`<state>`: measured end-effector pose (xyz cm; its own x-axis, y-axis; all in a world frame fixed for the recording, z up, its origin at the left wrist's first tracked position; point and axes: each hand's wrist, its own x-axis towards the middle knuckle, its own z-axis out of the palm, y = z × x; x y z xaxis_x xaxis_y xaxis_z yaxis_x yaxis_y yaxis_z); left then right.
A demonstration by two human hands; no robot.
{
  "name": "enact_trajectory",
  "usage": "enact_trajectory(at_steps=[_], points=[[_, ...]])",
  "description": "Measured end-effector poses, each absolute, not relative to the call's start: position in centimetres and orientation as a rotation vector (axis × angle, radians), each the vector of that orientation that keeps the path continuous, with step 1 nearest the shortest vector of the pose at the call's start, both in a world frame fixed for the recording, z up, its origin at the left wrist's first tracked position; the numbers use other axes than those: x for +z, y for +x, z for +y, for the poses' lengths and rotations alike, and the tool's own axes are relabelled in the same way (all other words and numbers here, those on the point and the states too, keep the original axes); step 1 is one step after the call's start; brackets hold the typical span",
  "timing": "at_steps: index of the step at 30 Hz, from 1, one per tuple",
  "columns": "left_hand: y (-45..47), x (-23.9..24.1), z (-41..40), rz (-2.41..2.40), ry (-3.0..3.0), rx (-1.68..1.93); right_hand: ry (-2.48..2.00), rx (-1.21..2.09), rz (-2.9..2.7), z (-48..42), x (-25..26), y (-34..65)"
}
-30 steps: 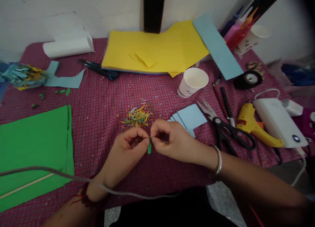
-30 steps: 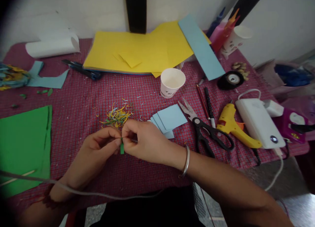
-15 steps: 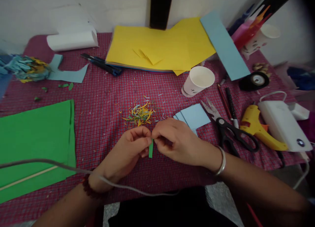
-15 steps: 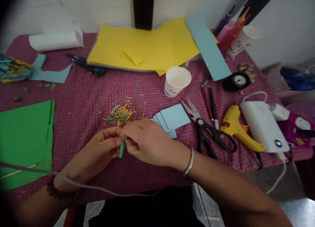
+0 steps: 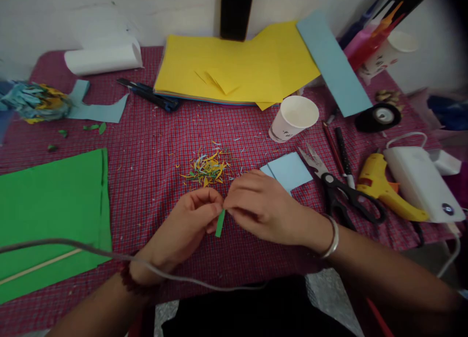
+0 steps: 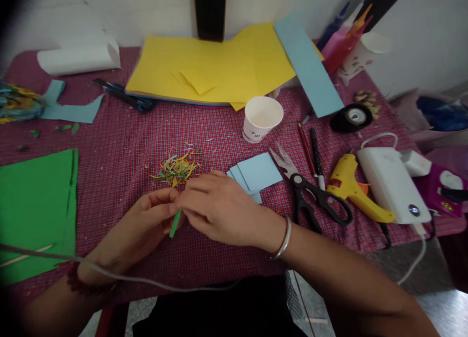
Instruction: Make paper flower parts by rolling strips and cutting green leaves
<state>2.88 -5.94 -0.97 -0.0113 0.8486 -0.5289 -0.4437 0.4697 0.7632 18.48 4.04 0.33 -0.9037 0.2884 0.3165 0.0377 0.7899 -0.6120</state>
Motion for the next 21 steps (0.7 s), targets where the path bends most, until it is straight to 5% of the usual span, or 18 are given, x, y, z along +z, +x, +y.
enact_trajectory(at_steps=[6, 21], points=[[2.7, 0.3, -6.1, 1.480, 0.898, 1.008, -0.471, 1.504, -2.333, 4.1, 0.5, 18.3], [2.7, 0.1, -6.2, 1.404, 0.887, 1.034, -0.543, 1.704, -2.163, 3.9, 0.3, 18.0]])
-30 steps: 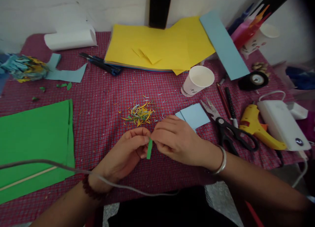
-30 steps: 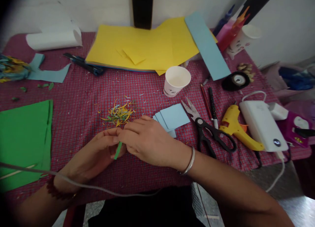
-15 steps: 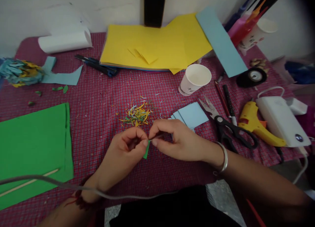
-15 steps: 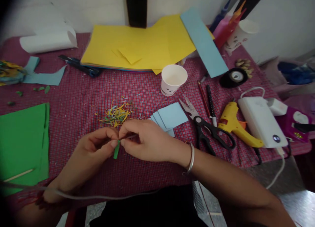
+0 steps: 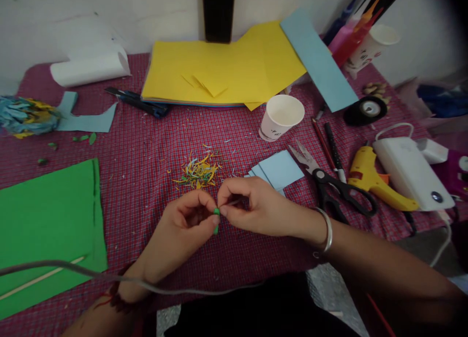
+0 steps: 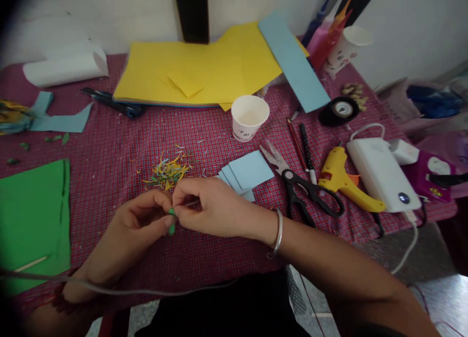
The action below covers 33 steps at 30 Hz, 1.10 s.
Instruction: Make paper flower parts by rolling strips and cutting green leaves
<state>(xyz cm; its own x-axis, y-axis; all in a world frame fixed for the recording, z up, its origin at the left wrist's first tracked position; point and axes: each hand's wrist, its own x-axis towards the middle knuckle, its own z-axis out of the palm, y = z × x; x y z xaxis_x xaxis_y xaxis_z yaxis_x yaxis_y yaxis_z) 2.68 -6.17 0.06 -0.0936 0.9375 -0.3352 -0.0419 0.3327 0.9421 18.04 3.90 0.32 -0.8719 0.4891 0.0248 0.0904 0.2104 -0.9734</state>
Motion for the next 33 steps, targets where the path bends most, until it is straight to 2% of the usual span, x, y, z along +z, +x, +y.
enact_trajectory(at_steps=[8, 17, 33], points=[[2.6, -0.6, -6.4, 1.374, 0.829, 1.067, -0.576, 1.767, -2.128, 4.0, 0.1, 18.1], [2.8, -0.7, -6.1, 1.283, 0.639, 1.093, -0.543, 1.679, -2.182, 4.0, 0.1, 18.3], [2.8, -0.5, -5.9, 1.230, 0.451, 1.103, -0.318, 0.838, -2.662, 4.2, 1.1, 18.9]])
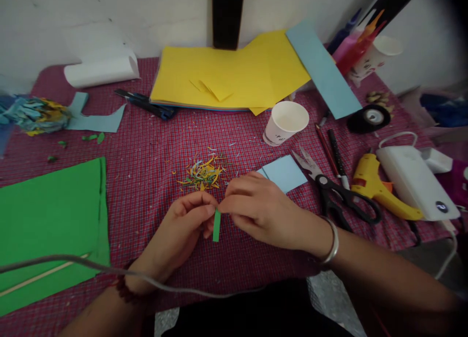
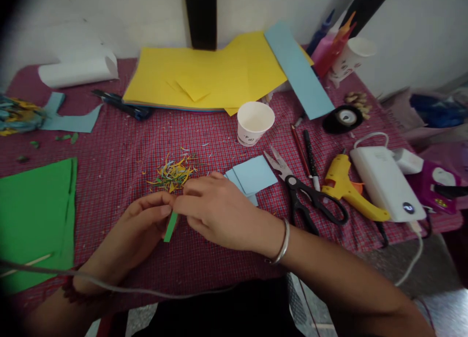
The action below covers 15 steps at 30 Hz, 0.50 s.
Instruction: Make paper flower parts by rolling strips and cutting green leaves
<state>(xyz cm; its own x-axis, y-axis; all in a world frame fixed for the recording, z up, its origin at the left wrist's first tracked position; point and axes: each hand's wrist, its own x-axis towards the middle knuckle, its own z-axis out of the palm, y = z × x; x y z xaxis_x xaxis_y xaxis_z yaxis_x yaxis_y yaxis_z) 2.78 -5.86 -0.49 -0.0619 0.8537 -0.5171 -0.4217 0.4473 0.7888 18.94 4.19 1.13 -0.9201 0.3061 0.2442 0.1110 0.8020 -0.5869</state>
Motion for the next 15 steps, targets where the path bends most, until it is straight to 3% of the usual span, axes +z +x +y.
enact_trajectory(at_steps=[8, 15], points=[[2.6, -0.8, -5.8, 1.317, 0.673, 1.025, -0.221, 0.667, -2.762, 4.2, 1.5, 19.1], [2.6, 0.6, -6.0, 1.541, 1.089, 0.957, -0.427, 1.173, -2.385, 4.2, 1.4, 18.9]])
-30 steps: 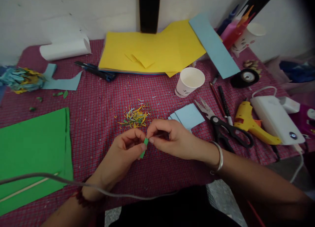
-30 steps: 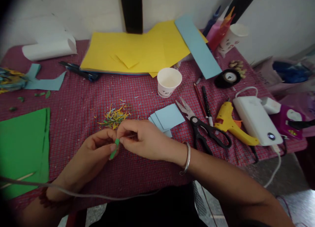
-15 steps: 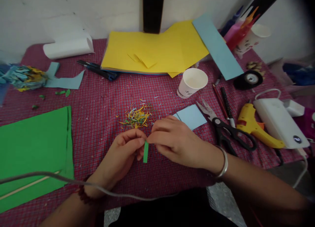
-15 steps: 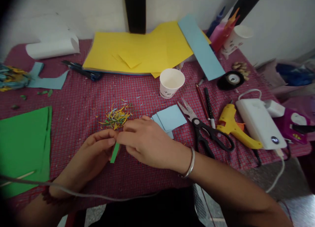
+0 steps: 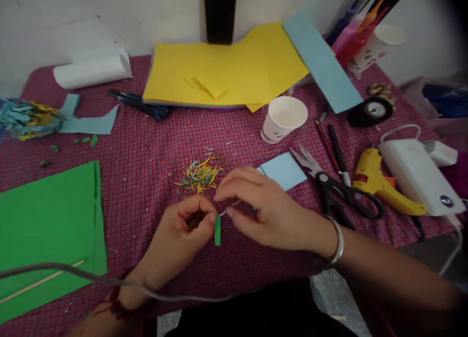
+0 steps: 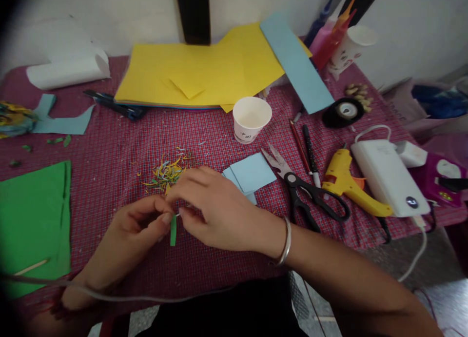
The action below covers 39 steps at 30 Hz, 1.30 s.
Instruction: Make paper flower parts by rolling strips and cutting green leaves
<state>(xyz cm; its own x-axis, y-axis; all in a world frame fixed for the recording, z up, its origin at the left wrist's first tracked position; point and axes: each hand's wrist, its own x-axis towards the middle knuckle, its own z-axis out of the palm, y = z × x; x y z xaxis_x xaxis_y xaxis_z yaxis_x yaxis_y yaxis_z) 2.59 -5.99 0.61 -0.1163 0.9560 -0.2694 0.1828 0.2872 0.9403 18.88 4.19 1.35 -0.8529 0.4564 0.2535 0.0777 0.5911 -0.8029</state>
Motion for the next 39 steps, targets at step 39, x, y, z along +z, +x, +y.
enact_trajectory(at_steps=[39], points=[[2.9, -0.2, -6.1, 1.135, 0.561, 1.033, -0.672, 1.631, -2.135, 3.1, 0.8, 17.9]])
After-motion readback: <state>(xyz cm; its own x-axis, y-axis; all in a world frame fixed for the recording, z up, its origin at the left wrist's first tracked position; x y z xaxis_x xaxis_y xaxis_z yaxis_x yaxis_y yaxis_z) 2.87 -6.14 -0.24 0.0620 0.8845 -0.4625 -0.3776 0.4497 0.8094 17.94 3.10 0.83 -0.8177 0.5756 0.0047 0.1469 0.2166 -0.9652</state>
